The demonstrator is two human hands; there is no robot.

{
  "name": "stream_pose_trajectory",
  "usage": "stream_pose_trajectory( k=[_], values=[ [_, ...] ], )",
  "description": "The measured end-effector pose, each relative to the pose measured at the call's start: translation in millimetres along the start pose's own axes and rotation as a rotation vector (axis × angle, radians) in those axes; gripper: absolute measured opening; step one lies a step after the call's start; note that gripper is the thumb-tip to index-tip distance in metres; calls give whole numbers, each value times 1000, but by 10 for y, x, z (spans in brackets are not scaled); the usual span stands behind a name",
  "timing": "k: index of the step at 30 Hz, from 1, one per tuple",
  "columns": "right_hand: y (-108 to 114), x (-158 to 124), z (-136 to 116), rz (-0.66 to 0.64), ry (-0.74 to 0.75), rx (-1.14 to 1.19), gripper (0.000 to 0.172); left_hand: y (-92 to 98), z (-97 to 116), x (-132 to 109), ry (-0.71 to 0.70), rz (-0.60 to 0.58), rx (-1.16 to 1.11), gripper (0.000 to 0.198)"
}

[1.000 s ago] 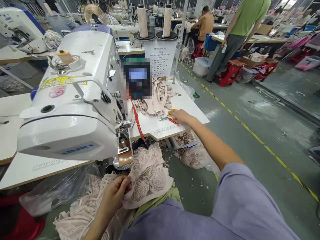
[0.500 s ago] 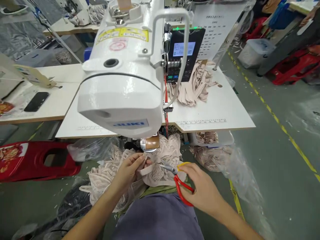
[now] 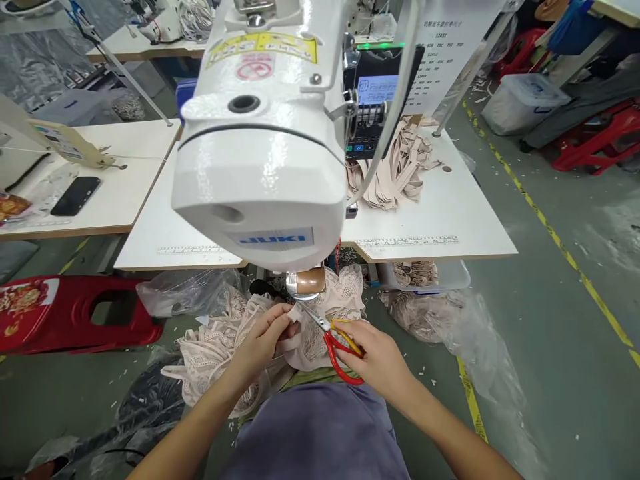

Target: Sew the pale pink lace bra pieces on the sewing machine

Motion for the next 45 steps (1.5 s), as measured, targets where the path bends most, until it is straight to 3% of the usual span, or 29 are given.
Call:
stream_pose_trajectory(
  k=[6,11,15,18,21,24,26,28,30,33,36,38,41,43,45],
  values=[
    [6,-107,-51,102,24,78,40,16,63,-1,-32,-34,103,41],
    [-83,38,-138,93,83,45,43,-35,25,40,-19,-81,120,39],
    [-113,138,-73,21,47,68,40,23,45,36,-32,-54,166,34],
    [-120,130,-16,-27,8,82,41,61,76,30,-39,-34,203,34],
    [-39,29,36,12,-13,77,38,96,112,28,-50,5,179,35],
    [124,-100,170,41,-80,34,35,144,176,8,-101,55,230,30],
    [262,-117,304,-2,-132,-28,34,177,249,-23,-167,103,433,28],
    [495,-33,484,-6,-201,-128,34,196,321,-60,-237,160,669,27],
    [850,152,702,87,-296,-244,36,180,378,-78,-296,168,811,26],
    [1402,547,981,259,-392,-381,39,152,424,-42,-277,60,762,25],
    [1651,922,1017,281,-287,-462,33,123,434,2,-149,-111,683,28],
    [1625,971,874,310,-166,-434,29,141,451,-1,-110,-145,777,28],
    [1267,724,578,325,-65,-209,27,156,553,-50,-245,14,1073,21],
    [697,538,327,79,13,-15,30,-16,652,-158,-490,117,1214,23],
    [191,337,14,-109,123,126,59,-287,696,-287,-729,123,1242,30]
  ],
)
Point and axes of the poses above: each hand's wrist, its own x-axis towards the middle knuckle, its own y-axis out of the back of the hand, z = x × y, the point moved 9 cm from there along x, towards the middle knuckle, and after that the axes turned 8 degrees about -z, right-handed, at the moved point
